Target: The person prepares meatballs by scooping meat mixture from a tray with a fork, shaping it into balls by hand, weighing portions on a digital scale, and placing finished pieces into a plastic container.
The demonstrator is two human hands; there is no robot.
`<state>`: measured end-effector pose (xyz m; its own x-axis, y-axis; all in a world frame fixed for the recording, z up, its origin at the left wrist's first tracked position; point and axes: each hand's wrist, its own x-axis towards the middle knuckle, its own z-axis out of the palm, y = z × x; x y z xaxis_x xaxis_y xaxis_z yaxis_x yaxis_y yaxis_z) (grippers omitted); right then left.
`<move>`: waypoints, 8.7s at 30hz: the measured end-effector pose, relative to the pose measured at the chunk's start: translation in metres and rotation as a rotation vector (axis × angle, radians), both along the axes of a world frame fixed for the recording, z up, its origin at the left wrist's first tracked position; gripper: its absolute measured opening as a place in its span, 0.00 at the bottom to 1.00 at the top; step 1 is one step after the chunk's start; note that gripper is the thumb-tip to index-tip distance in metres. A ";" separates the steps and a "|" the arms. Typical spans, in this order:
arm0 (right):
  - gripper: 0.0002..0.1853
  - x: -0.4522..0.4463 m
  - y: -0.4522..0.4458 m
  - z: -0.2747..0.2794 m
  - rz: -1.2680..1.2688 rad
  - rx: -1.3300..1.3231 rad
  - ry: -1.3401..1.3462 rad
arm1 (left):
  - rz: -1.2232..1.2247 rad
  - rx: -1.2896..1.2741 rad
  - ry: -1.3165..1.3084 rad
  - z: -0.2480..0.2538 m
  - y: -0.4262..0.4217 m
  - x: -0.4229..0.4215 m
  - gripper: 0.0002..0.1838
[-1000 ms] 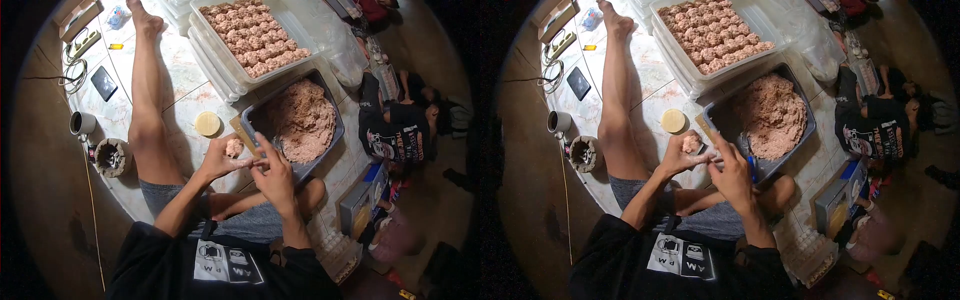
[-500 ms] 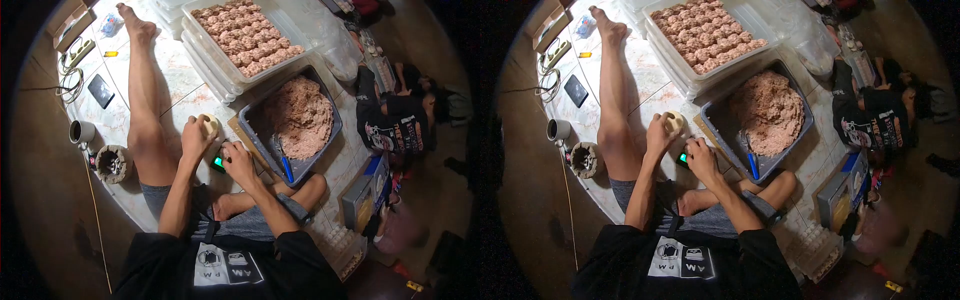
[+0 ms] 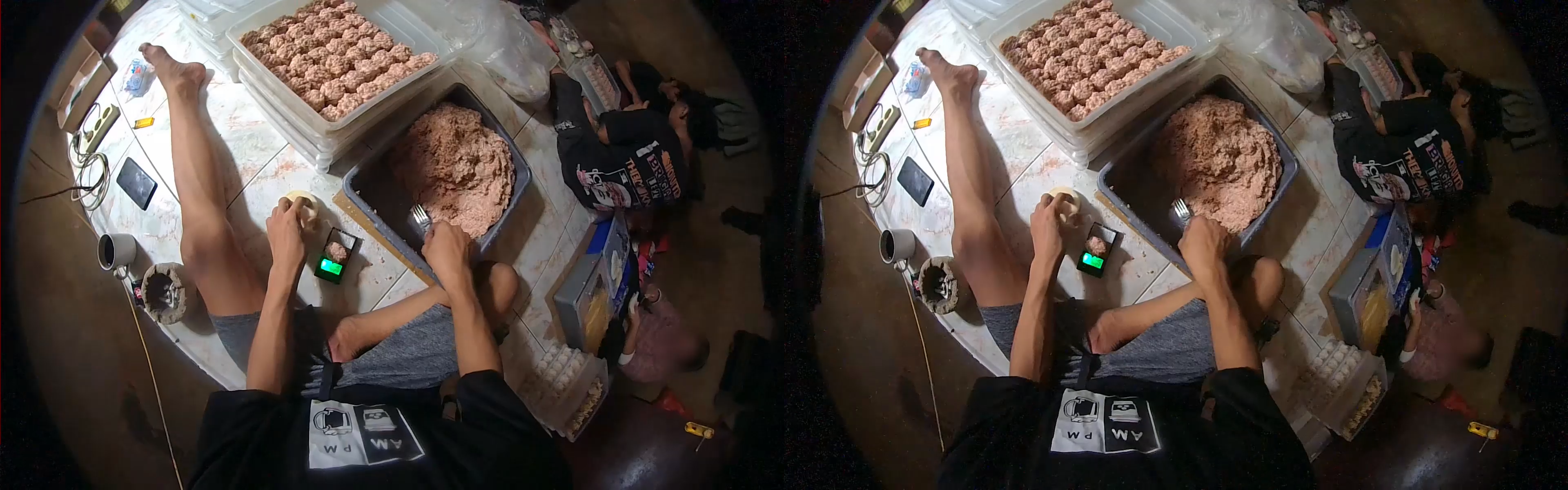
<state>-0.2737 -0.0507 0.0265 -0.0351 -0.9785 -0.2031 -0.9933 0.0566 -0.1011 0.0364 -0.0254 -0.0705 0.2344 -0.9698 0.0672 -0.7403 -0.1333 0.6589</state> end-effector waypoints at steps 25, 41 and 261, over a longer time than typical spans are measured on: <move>0.08 -0.015 -0.034 0.039 0.076 -0.136 -0.108 | 0.246 0.099 1.836 0.060 0.001 0.015 0.21; 0.07 0.025 -0.053 -0.027 -0.034 -0.108 -0.057 | 0.144 0.147 1.889 0.033 0.002 0.000 0.20; 0.09 0.065 -0.014 0.122 0.145 -0.284 -0.395 | -0.275 -0.116 0.649 0.078 0.016 -0.038 0.13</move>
<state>-0.2087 -0.0645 0.1486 0.1308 -0.9862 0.1010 -0.8716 -0.1629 -0.4623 -0.0012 -0.0091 0.0079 0.0094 -0.9946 0.1031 -0.1904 0.0995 0.9767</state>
